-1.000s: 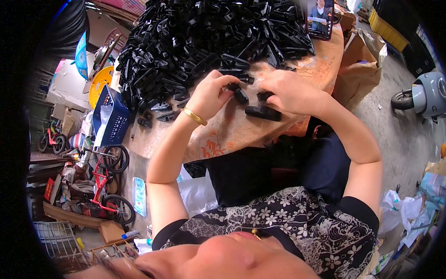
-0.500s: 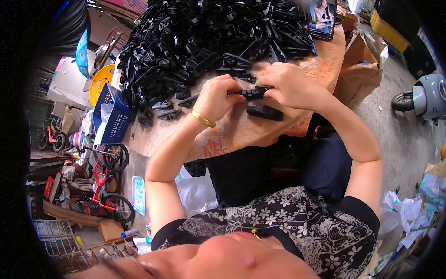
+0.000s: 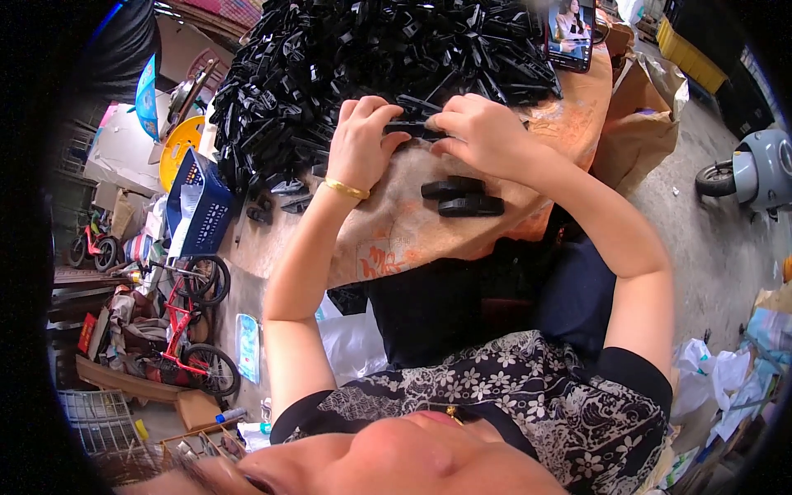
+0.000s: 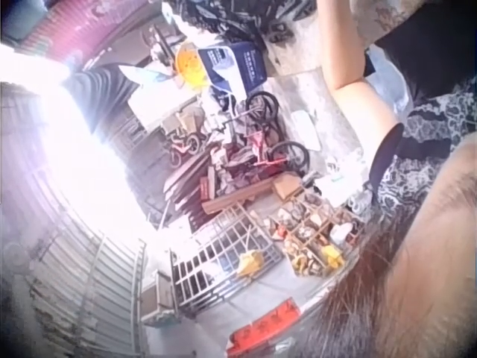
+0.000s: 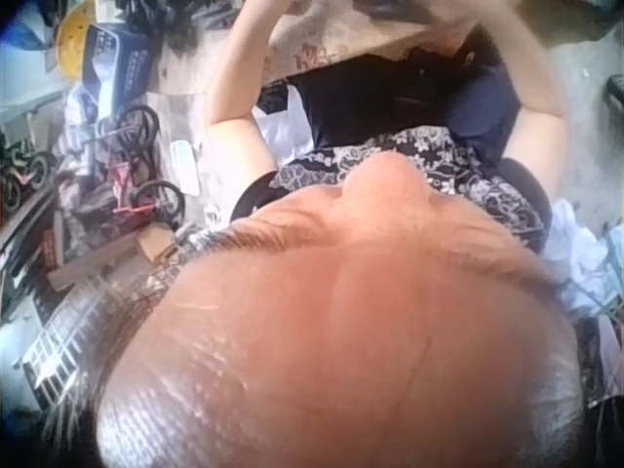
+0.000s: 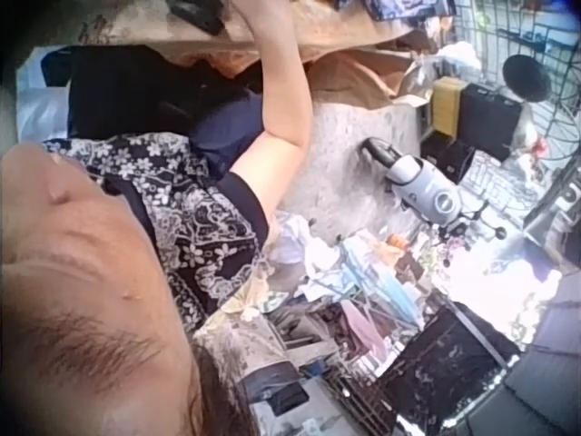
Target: The person assembles plastic components by hand, fitting pieces together and placing the assembled units on the table.
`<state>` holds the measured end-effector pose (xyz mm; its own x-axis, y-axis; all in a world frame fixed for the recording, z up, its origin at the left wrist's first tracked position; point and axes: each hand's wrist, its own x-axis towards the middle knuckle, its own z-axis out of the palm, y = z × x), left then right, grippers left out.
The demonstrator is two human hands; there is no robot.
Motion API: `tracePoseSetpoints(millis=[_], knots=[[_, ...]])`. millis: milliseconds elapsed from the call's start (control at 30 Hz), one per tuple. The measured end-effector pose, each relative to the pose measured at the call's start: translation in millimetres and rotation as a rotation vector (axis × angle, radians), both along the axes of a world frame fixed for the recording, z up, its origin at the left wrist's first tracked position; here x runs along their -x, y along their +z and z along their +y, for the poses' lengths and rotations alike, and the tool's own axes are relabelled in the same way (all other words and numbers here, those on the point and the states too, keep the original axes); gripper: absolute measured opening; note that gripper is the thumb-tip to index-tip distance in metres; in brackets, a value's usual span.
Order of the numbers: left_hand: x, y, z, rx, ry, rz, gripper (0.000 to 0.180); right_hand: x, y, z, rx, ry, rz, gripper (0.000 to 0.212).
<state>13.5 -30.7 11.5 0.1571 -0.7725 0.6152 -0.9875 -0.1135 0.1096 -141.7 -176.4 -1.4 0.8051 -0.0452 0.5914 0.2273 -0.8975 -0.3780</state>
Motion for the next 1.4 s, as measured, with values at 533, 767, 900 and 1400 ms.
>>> tracePoseSetpoints(millis=[533, 767, 900, 1400], knots=[[30, -14, -6, -0.137, -0.247, 0.028, 0.033, 15, -11, -27, -0.074, 0.043, 0.112, 0.031], [28, -13, 2, -0.136, -0.289, 0.287, 0.033, 33, 9, -16, -0.181, -0.013, 0.243, 0.031], [32, -11, 3, -0.236, -0.310, 0.266, 0.031, 37, 18, -18, -0.175, 0.107, 0.415, 0.027], [21, -4, 9, -0.255, -0.088, 0.335, 0.018, 15, -15, -13, -0.284, 0.075, -0.013, 0.029]])
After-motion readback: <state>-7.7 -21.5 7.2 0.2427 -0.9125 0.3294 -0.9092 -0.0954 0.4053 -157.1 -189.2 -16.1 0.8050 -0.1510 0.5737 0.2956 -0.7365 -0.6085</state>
